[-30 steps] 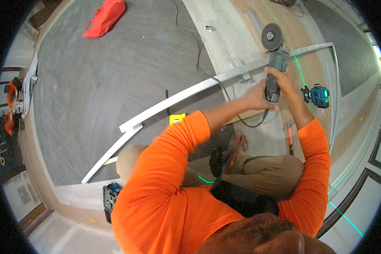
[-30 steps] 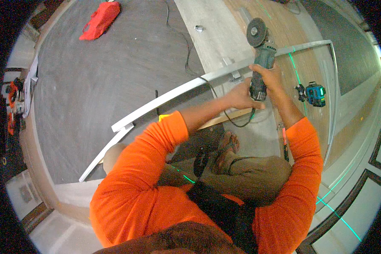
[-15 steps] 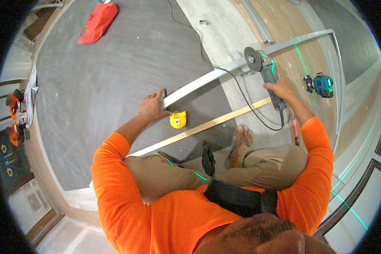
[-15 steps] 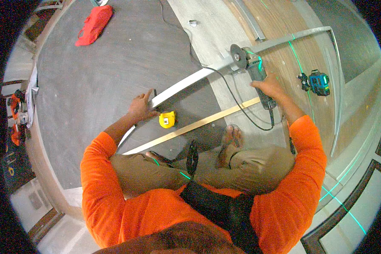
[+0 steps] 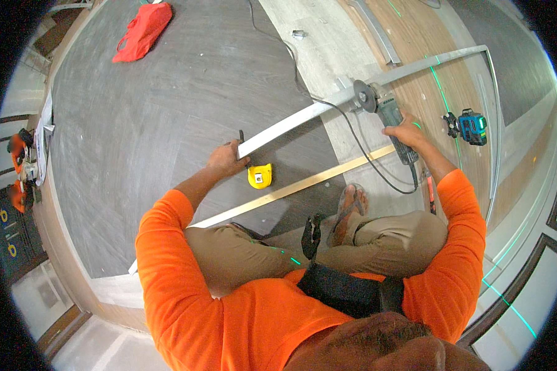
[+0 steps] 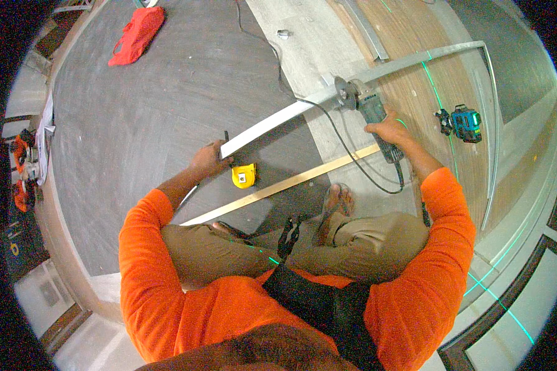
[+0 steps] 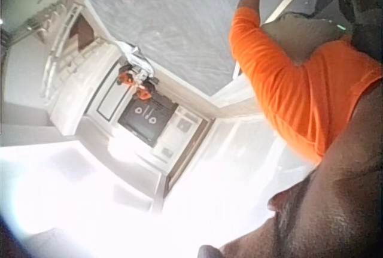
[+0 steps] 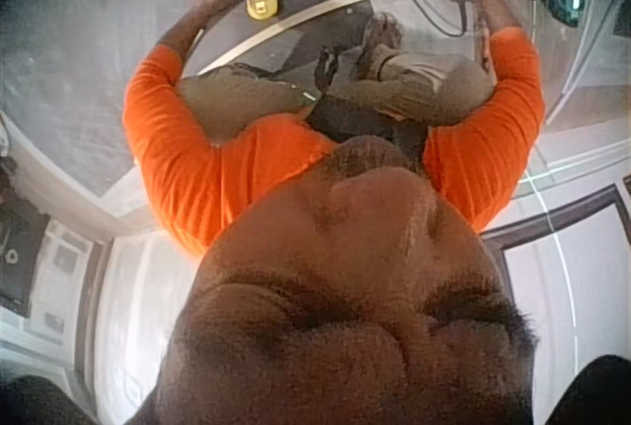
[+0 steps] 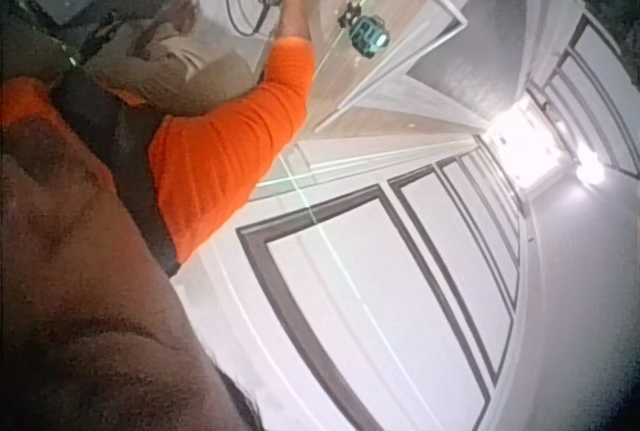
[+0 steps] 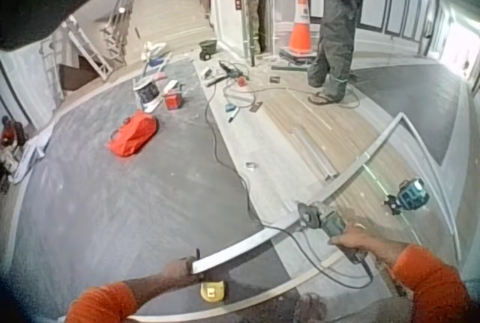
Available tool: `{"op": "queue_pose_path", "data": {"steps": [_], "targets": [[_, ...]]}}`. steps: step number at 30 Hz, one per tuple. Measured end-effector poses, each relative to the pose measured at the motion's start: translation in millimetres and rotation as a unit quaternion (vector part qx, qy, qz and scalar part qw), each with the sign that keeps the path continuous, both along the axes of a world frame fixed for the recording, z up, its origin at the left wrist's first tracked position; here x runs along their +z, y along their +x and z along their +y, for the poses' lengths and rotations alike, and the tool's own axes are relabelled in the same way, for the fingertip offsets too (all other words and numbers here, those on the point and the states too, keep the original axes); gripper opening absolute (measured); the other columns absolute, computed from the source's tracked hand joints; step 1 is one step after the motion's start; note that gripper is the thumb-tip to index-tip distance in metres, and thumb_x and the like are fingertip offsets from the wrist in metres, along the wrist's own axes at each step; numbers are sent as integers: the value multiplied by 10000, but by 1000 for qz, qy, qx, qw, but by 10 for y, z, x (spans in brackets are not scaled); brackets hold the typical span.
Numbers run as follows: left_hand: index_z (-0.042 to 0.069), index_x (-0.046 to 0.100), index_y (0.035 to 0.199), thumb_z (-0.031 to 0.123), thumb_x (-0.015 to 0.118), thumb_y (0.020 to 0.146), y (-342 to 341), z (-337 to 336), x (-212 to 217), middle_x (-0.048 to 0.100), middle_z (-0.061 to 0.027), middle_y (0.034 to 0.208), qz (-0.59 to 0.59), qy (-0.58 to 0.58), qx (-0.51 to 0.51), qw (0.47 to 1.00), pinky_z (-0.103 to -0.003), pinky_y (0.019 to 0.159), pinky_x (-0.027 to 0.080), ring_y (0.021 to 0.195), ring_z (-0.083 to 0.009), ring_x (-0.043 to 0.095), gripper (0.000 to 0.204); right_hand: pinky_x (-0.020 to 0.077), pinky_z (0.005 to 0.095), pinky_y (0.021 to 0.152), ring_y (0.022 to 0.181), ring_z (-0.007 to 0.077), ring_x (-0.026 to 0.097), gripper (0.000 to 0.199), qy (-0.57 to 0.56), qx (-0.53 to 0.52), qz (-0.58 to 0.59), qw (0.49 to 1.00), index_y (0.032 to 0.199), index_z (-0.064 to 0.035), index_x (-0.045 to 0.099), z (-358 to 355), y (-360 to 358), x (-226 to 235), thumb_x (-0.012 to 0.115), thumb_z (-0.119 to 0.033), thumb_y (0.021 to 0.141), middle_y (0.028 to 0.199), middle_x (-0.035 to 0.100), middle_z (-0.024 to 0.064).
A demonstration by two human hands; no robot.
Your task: The person measures a wall section with a tape measure, then picks up a long metal strip. They measure the strip on the floor and use an angle grinder to cut it, producing sparks.
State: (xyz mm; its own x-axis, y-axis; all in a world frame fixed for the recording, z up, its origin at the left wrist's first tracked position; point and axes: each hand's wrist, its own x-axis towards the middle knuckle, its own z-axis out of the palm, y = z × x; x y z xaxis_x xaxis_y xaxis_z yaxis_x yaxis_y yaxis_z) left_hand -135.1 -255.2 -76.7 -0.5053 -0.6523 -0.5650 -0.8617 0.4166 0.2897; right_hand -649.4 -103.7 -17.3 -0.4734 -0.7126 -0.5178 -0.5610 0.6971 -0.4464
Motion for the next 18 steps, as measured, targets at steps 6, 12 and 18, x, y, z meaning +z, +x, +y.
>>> {"op": "queue_pose_path", "data": {"steps": [6,12,18], "targets": [[29,562,1236,433,715,875,-97,41,101,680,-212,1128,-36,-11,15,999,-458,887,544,1050,-362,668,563,528,387,875,978,292,675,765,-6,19,-26,999,1310,4,559,-60,60,89,830,-242,638,1097,684,189],[31,580,1210,428,702,890,-123,40,111,688,-221,1093,-30,9,30,999,-462,884,544,1037,-369,673,525,525,397,890,991,304,675,768,-20,13,-21,999,1296,11,567,-34,3,-69,840,-253,628,1103,688,196],[73,595,1183,445,707,863,-43,42,5,699,-222,1057,3,-6,37,999,-509,831,546,988,-415,676,504,514,389,929,1048,312,654,831,-12,34,-12,999,1324,57,523,-74,-65,-177,850,-252,625,1175,657,217]]}}
